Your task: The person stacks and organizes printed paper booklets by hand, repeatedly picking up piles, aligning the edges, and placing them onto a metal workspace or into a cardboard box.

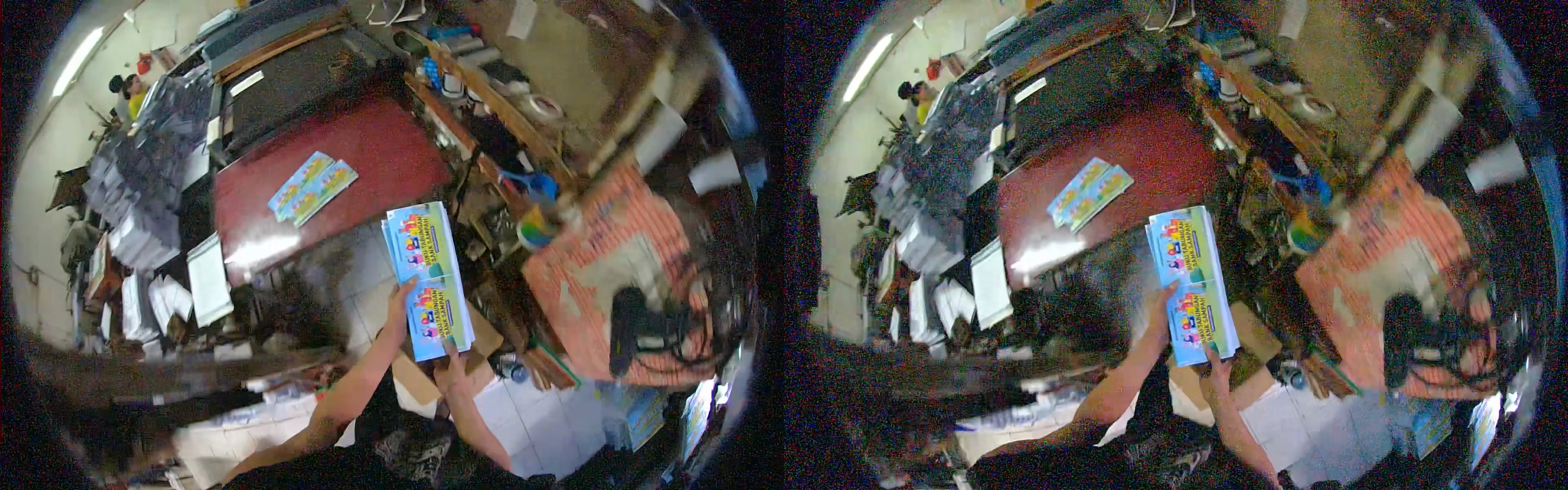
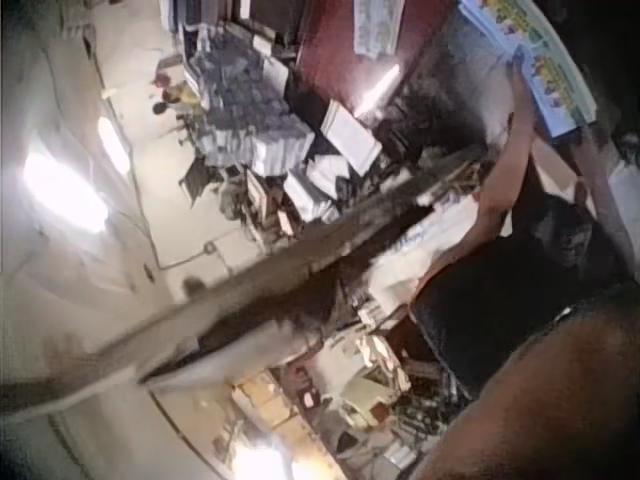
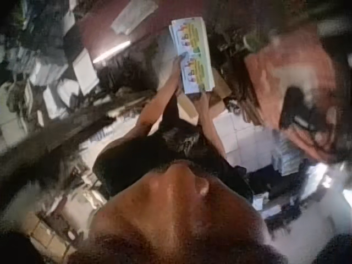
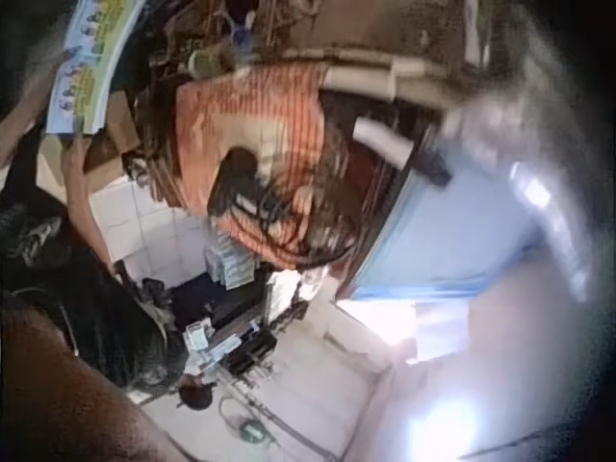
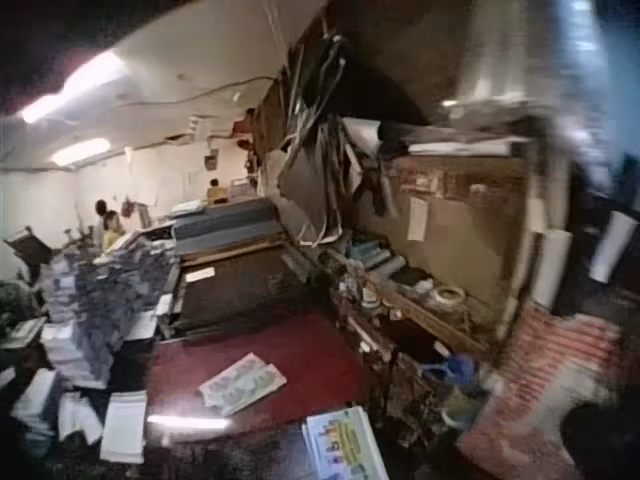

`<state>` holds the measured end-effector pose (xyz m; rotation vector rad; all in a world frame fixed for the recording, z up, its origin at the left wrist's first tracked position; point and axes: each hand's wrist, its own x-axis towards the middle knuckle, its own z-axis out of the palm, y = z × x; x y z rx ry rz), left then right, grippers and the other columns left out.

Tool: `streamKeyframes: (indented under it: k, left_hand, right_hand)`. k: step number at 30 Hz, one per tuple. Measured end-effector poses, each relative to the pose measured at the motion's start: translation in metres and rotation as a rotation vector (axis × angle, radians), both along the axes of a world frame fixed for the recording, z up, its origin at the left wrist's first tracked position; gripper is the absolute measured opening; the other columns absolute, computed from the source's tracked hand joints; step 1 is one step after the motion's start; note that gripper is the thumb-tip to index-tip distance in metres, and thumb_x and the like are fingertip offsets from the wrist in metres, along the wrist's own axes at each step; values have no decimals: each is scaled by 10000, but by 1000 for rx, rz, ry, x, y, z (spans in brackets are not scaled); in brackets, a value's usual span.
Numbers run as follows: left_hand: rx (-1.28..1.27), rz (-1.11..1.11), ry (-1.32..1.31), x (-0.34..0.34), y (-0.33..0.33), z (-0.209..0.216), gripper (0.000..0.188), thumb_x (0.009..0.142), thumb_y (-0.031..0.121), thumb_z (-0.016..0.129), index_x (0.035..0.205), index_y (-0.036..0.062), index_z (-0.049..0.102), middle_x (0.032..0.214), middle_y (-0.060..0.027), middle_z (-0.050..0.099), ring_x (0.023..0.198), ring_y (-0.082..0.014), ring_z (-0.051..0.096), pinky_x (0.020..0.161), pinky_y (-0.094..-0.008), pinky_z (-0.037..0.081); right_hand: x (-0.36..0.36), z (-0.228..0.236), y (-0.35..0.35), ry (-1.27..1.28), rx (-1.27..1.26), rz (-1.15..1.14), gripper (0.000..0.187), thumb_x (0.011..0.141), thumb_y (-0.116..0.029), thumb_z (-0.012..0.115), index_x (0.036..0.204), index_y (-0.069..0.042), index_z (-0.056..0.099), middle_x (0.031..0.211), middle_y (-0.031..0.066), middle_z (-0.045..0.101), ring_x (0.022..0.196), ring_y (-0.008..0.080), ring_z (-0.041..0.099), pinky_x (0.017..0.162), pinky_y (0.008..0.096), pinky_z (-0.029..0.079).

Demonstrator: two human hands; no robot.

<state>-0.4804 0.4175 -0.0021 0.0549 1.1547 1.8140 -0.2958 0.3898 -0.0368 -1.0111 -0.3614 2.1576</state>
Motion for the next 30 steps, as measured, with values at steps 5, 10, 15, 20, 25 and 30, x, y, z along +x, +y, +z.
streamKeyframes:
  k: [5,10,15,20,25,30]
  left_hand:
    - [141,-120,-91,-186,153,-54,530,892,392,646,1259,19,566,1121,-128,682,937,-233,691,863,-389,563]
    - [152,-107,-84,-350,295,-105,531,885,410,639,1259,41,565,1132,-96,686,970,-261,684,872,-431,560]
    - [130,-82,-179,-465,351,-135,546,872,411,658,1248,24,568,1132,-109,685,970,-271,683,886,-464,554]
    - [-210,-38,188,-515,373,-173,663,801,505,724,1198,-18,633,1067,-132,695,945,-227,671,839,-353,514]
    - [-469,-171,374,-491,398,-188,736,810,565,703,1235,-31,638,1171,-171,678,1093,-250,640,922,-382,487]
    - [-677,-68,516,-558,384,-236,933,724,727,673,1259,-34,605,1242,-251,627,1188,-355,597,1009,-434,448]
  right_hand:
    - [-198,-79,151,-141,155,38,652,848,-219,747,1417,-158,435,1329,43,548,1206,197,523,1014,405,429]
    - [-364,-61,290,-265,115,-28,745,801,-295,805,1378,-153,356,1377,47,480,1240,213,477,1008,505,349]
    - [-477,-81,361,-317,228,29,707,813,-323,783,1388,-121,425,1374,92,483,1239,257,486,1006,532,392]
    - [-520,-127,400,-142,93,160,631,831,-331,764,1367,-131,498,1341,84,533,1228,255,510,975,532,438]
    - [-503,-181,434,-168,28,124,602,846,-319,753,1359,-116,511,1329,77,552,1226,259,517,993,522,444]
    - [-553,-117,402,-378,91,228,749,813,-412,779,1404,-85,454,1391,104,502,1276,275,463,1017,512,423]
